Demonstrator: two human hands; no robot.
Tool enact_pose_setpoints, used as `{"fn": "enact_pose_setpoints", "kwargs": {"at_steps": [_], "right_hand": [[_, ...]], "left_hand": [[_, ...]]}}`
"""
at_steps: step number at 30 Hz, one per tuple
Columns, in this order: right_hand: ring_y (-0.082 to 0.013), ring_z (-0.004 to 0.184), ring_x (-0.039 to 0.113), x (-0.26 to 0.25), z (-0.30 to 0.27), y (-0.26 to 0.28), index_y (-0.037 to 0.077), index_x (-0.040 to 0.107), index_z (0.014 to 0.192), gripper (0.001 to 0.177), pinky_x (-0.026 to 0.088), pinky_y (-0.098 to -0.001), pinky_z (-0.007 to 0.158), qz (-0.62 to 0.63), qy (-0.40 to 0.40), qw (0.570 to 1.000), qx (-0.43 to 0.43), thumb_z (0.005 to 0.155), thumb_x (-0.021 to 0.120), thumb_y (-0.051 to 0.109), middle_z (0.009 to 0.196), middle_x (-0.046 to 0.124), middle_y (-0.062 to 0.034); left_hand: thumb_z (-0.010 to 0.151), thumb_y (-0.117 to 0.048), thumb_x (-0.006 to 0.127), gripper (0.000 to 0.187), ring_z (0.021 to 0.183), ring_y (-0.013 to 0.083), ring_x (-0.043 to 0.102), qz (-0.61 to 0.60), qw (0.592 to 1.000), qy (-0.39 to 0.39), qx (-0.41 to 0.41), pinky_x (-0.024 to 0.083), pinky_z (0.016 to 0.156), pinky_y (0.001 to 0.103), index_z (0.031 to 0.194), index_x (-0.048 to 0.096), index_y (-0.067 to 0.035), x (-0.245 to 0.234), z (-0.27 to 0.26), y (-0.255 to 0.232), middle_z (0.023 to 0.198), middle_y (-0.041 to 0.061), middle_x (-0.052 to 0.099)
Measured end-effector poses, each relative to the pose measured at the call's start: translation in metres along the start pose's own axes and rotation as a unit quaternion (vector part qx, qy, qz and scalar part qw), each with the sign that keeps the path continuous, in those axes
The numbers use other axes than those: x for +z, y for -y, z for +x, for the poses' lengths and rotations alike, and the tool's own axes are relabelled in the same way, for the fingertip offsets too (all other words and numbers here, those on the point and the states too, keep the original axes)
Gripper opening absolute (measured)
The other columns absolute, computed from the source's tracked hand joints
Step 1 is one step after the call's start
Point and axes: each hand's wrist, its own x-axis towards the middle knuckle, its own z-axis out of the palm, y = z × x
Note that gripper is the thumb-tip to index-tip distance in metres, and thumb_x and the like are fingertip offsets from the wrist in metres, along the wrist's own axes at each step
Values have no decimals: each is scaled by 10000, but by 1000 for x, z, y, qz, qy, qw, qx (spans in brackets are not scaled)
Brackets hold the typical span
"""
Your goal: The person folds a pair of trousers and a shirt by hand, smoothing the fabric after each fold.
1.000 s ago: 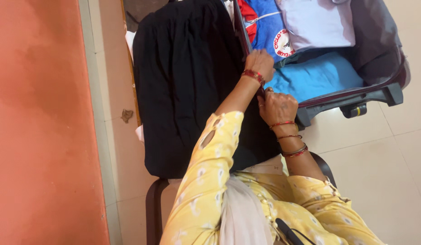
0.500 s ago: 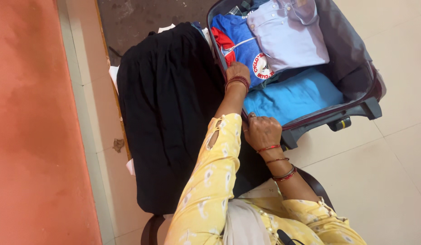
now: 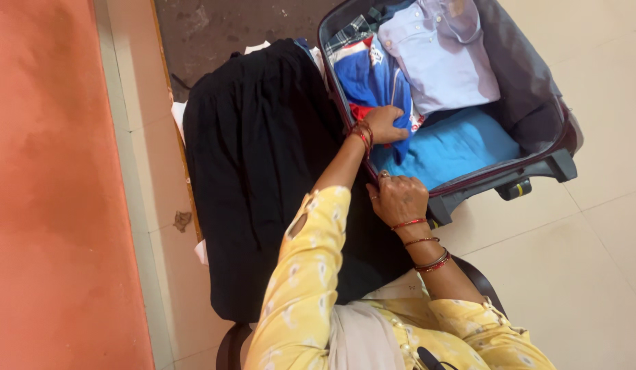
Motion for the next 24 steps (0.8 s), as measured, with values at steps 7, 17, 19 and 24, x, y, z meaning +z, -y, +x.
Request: {"fn": "enact_pose_setpoints", "kwargs": {"at_steps": [7, 17, 19, 24], "right_hand": [[-299, 698, 678, 0, -4, -4, 104, 711, 771, 291, 528, -411, 683, 55, -45, 997, -10, 774, 820, 373, 715, 682, -101], [-343, 1339, 559, -27, -8, 9, 86, 779, 919, 295, 439, -449, 1022, 34, -52, 991, -121, 715, 825, 294, 1531, 519, -227], [-281, 1489, 471, -28, -13, 11, 85, 742, 827, 192, 376, -450, 1206, 44, -23, 987, -155, 797, 826, 255, 1605, 506, -125], [-326, 1468, 400, -32, -39, 47, 29, 766, 999, 311, 293, -518, 1185, 156, -41, 965, -208, 774, 820, 237, 1548, 495, -120]], "left_hand": [[878, -151, 778, 326, 894, 78, 672, -536, 839, -84, -52, 549, 809, 242, 1160, 710, -2, -58, -148, -96, 997, 17, 724], [938, -86, 764, 272, 912, 127, 694, -677, 685, -259, -74, 555, 883, 293, 1177, 693, 24, -43, -330, -65, 1035, 83, 746], [975, -122, 753, 249, 918, 142, 696, -704, 646, -287, -67, 558, 886, 303, 1160, 691, 32, -34, -348, -64, 1034, 94, 750], [884, -113, 753, 467, 1068, 202, 679, -726, 563, -394, -25, 528, 1005, 337, 1298, 600, 39, -52, -384, -84, 1166, 123, 712]]}}
